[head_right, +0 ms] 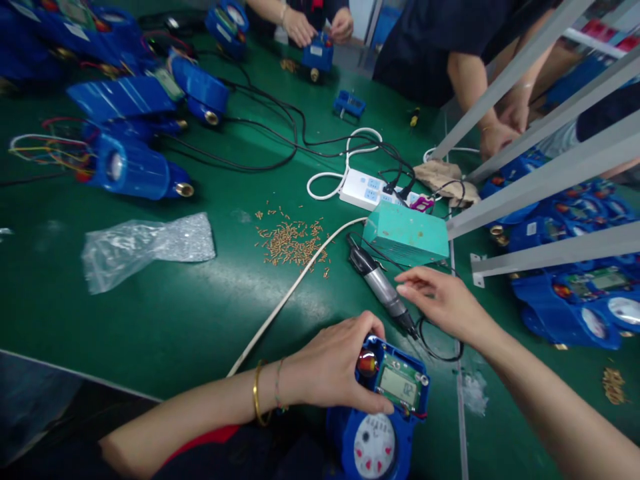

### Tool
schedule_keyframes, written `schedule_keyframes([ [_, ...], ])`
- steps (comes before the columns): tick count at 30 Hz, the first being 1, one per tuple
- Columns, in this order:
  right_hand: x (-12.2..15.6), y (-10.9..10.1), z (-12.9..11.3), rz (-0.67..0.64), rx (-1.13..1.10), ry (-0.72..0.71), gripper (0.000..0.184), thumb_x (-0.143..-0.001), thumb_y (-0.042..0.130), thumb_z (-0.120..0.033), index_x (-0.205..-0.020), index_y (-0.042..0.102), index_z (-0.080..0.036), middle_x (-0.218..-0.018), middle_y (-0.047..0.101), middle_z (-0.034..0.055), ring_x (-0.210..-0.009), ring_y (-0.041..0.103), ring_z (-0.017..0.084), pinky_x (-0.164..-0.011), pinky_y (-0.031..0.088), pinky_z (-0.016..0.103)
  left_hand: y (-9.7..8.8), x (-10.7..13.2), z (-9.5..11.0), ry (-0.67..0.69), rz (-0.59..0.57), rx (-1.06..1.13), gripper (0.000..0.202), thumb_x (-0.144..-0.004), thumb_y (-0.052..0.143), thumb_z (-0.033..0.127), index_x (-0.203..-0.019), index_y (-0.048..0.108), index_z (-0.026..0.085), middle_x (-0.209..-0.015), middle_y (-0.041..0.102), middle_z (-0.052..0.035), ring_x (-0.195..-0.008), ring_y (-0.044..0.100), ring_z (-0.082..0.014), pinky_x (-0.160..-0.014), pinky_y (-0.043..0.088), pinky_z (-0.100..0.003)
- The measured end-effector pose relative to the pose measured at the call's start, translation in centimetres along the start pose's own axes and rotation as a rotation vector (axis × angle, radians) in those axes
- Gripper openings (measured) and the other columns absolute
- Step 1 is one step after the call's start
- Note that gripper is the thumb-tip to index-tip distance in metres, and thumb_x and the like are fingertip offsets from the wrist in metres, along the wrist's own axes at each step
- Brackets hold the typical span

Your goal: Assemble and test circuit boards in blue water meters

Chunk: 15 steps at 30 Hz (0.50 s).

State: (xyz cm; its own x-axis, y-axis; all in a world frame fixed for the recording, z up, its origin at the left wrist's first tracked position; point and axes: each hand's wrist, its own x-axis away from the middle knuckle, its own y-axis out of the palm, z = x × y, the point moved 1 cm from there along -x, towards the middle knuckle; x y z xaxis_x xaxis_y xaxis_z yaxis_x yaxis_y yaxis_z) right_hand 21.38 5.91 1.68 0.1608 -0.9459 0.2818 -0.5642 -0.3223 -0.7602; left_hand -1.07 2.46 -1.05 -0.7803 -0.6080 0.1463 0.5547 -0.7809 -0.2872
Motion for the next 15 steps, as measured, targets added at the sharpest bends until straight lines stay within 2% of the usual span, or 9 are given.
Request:
schedule_keyframes([
  [2, -0.9, 1.8, 0.6, 0.087, 0.182, -0.069, 0.047, -0.083, 0.058, -0.046, -0.12, 0.061, -0.018, -0.107, 0.064, 0.0132, -0.094, 0.063, 0.03, -0.083, 0.052, 0.043, 0.0, 0.0, -0.1, 0.05, 0.017, 0.023, 0.072, -0.062, 0.083, 0.047, -0.121, 0.047, 0.024, -0.114, 0.062, -0.0069, -0.104, 0.062, -0.0298, -0.085, 0.05, -0.04],
  [3, -1.3, 2.9, 0.9, 0.106, 0.219, -0.081, 0.053, -0.08, 0.059, -0.042, -0.125, 0.058, -0.015, -0.113, 0.063, 0.0164, -0.102, 0.061, 0.034, -0.089, 0.05, 0.047, 0.0, 0.1, -0.2, 0.084, 0.02, 0.029, 0.072, -0.064, 0.083, 0.045, -0.123, 0.048, 0.026, -0.116, 0.062, -0.0066, -0.107, 0.061, -0.0295, -0.088, 0.049, -0.04],
  [6, -2.4, 5.9, 1.2, 0.158, 0.252, -0.078, 0.06, -0.075, 0.053, -0.03, -0.132, 0.051, -0.009, -0.119, 0.061, 0.022, -0.11, 0.059, 0.039, -0.093, 0.048, 0.053, 0.0, 0.1, -0.4, 0.151, 0.01, 0.018, 0.064, -0.066, 0.083, 0.043, -0.123, 0.056, 0.03, -0.113, 0.06, -0.0044, -0.109, 0.06, -0.0272, -0.091, 0.048, -0.037],
  [8, -2.5, 6.5, 1.1, 0.191, 0.25, -0.068, 0.061, -0.072, 0.05, -0.026, -0.131, 0.05, -0.009, -0.114, 0.064, 0.021, -0.104, 0.063, 0.037, -0.09, 0.05, 0.052, 0.0, 0.1, -0.7, 0.162, 0.015, 0.022, 0.061, -0.066, 0.085, 0.042, -0.12, 0.06, 0.03, -0.107, 0.059, -0.0032, -0.105, 0.06, -0.0253, -0.09, 0.048, -0.034],
  [11, -0.9, 5.1, 0.6, 0.24, 0.211, -0.043, 0.062, -0.071, 0.051, -0.031, -0.129, 0.05, -0.011, -0.109, 0.066, 0.0173, -0.095, 0.067, 0.033, -0.084, 0.054, 0.046, -0.1, 0.2, -1.0, 0.174, 0.038, 0.053, 0.063, -0.062, 0.087, 0.042, -0.119, 0.062, 0.029, -0.103, 0.059, -0.0022, -0.099, 0.06, -0.023, -0.086, 0.048, -0.031],
  [13, 1.1, 2.8, 0.0, 0.291, 0.176, -0.005, 0.057, -0.073, 0.054, -0.038, -0.125, 0.052, -0.014, -0.104, 0.067, 0.0148, -0.085, 0.067, 0.031, -0.074, 0.056, 0.043, 0.0, 0.3, -1.1, 0.181, 0.051, 0.075, 0.063, -0.061, 0.088, 0.042, -0.117, 0.063, 0.027, -0.099, 0.06, -0.0017, -0.096, 0.06, -0.0219, -0.083, 0.047, -0.03],
  [15, 3.3, -0.1, -0.5, 0.372, 0.092, 0.062, 0.044, -0.077, 0.057, -0.046, -0.111, 0.057, -0.017, -0.09, 0.068, 0.011, -0.071, 0.066, 0.027, -0.062, 0.055, 0.039, 0.0, 0.3, -1.2, 0.186, 0.062, 0.102, 0.062, -0.061, 0.089, 0.042, -0.115, 0.064, 0.026, -0.098, 0.061, -0.0016, -0.095, 0.06, -0.0213, -0.083, 0.046, -0.03],
])
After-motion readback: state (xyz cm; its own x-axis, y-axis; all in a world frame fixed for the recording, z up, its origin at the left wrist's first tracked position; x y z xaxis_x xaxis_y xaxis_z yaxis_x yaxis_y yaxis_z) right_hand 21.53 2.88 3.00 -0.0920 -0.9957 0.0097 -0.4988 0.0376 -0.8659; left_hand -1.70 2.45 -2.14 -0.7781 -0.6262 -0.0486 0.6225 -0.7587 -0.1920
